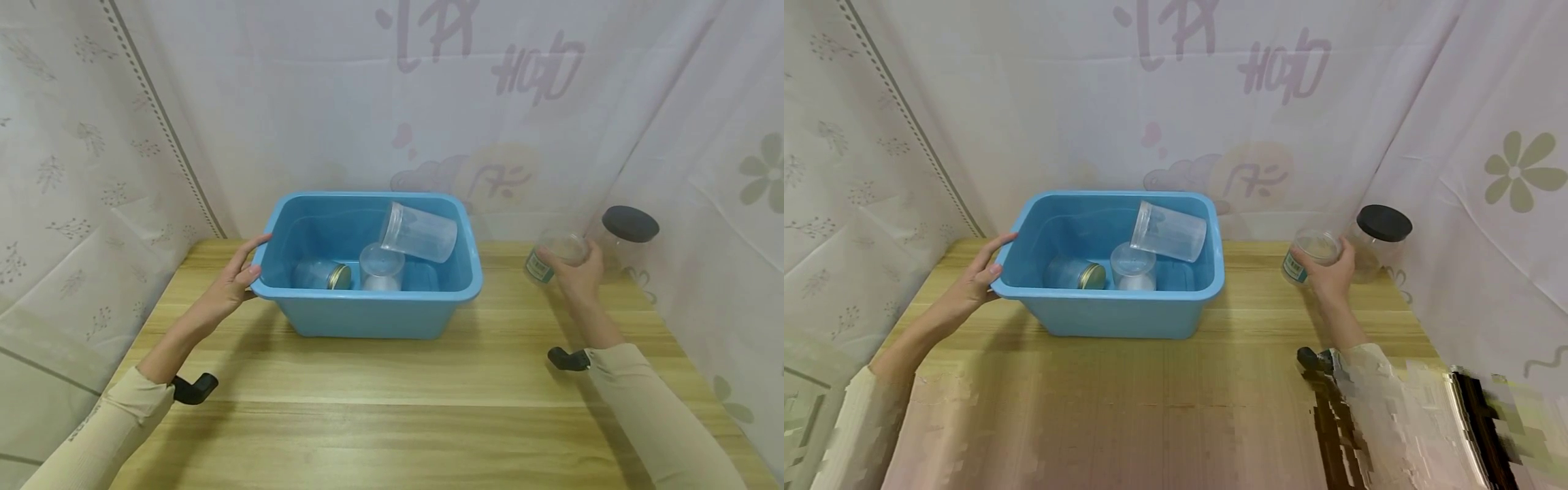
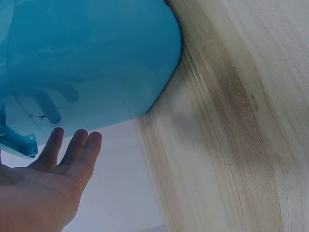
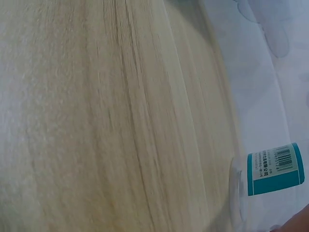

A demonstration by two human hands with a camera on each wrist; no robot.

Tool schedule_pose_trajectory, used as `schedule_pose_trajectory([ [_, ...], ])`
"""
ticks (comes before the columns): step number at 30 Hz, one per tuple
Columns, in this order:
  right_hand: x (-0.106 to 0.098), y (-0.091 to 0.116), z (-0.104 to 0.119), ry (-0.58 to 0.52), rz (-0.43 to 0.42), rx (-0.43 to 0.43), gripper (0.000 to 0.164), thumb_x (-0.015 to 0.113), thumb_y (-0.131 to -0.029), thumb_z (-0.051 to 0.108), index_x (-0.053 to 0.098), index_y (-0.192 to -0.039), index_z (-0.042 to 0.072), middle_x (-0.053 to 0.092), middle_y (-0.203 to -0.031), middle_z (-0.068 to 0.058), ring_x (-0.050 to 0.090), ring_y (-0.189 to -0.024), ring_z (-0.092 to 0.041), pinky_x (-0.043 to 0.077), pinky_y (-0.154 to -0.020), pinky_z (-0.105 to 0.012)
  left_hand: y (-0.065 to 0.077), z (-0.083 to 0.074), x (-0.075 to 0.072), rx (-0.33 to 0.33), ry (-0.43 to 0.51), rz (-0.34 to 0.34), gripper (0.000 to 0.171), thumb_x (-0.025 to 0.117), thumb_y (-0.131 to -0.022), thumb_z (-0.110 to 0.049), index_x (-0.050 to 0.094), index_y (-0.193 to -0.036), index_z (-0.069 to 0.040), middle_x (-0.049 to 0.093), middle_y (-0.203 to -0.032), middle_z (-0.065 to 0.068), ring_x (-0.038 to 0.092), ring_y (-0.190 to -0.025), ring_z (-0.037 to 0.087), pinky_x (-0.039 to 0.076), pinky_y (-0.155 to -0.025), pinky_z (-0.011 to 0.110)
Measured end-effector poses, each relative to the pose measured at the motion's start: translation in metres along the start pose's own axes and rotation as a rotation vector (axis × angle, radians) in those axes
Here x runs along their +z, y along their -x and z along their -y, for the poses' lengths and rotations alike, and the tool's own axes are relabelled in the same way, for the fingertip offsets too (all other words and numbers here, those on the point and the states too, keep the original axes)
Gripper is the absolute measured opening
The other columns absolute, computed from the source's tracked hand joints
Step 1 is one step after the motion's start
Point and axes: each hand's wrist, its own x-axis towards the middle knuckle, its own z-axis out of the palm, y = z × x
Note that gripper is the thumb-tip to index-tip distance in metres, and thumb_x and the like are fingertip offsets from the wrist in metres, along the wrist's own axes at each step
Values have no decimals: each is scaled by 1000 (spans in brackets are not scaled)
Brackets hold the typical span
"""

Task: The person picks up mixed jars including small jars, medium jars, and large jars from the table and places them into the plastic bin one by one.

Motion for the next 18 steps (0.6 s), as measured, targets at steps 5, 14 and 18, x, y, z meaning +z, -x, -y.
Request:
schedule_pose_trajectory([
  [5,1,1,-1,-48,-5,24,107,86,-82,42,19,-163,21,22,-163,-5,20,-147,-22,18,-117,-38,1,0,1,-1,1,1,53,34,-113,-30,18,-163,-26,53,-125,33,55,-117,33,49,-90,27],
  [14,1,6,3,-51,4,22,108,87,-81,41,19,-163,22,19,-165,-5,18,-148,-21,19,-117,-38,0,-1,2,6,18,-9,53,35,-112,-29,19,-163,-26,51,-127,32,57,-114,28,50,-89,28],
  [18,2,9,6,-42,10,5,106,87,-81,41,22,-163,23,22,-163,-7,23,-145,-23,24,-116,-40,-1,-1,3,4,26,-11,53,36,-112,-30,20,-163,-26,50,-128,32,57,-113,27,50,-88,29],
])
